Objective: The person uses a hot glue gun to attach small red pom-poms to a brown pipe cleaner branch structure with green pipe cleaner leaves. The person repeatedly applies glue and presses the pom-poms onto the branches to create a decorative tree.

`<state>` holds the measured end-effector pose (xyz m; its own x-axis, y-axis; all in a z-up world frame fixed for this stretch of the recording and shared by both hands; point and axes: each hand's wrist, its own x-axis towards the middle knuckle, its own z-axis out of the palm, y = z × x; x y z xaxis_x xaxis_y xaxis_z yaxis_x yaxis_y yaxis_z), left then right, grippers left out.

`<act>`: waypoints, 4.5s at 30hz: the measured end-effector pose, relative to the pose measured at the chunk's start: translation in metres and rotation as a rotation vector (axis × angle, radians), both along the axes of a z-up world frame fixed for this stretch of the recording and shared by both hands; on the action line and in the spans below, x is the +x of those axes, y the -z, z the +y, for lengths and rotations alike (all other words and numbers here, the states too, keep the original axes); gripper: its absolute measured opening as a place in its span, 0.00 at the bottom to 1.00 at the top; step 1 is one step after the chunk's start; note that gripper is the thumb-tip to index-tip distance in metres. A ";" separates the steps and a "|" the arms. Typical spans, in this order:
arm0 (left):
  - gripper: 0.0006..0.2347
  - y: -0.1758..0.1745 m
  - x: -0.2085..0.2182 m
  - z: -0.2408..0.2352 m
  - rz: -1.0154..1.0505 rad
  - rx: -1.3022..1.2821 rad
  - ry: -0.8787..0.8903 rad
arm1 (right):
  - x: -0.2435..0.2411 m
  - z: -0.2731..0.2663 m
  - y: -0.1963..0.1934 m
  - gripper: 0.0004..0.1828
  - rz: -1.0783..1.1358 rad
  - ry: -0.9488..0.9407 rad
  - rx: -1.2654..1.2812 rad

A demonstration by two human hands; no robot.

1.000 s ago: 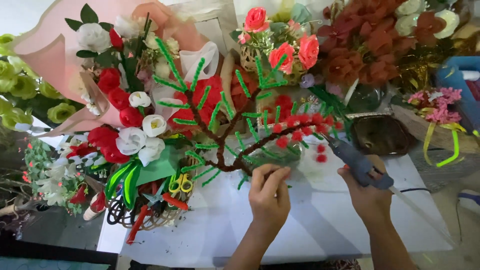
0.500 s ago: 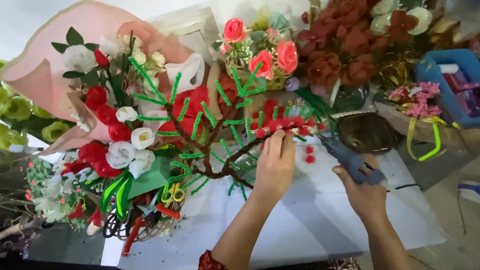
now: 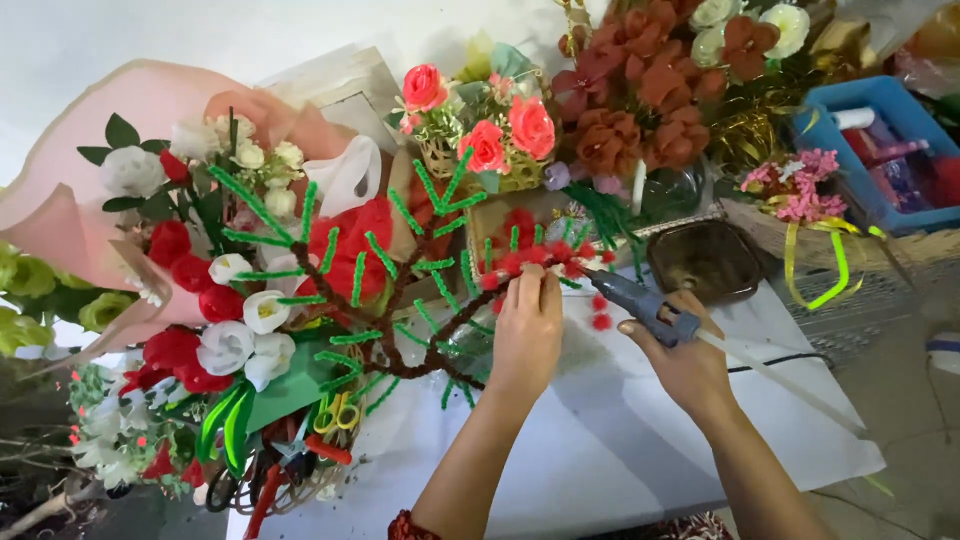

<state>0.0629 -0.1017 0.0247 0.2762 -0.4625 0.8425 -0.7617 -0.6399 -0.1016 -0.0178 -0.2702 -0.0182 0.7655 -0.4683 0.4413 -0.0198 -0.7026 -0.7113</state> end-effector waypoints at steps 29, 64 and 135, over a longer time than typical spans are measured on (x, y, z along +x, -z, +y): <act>0.05 0.070 -0.098 0.013 0.273 0.069 0.190 | -0.014 -0.022 0.010 0.17 0.038 -0.040 0.163; 0.01 -0.004 -0.002 -0.014 -0.085 -0.332 -0.279 | 0.029 0.020 -0.036 0.25 0.221 -0.024 0.437; 0.05 0.007 -0.003 0.016 -0.134 -0.400 -0.298 | -0.013 0.043 -0.075 0.15 0.015 -0.109 0.322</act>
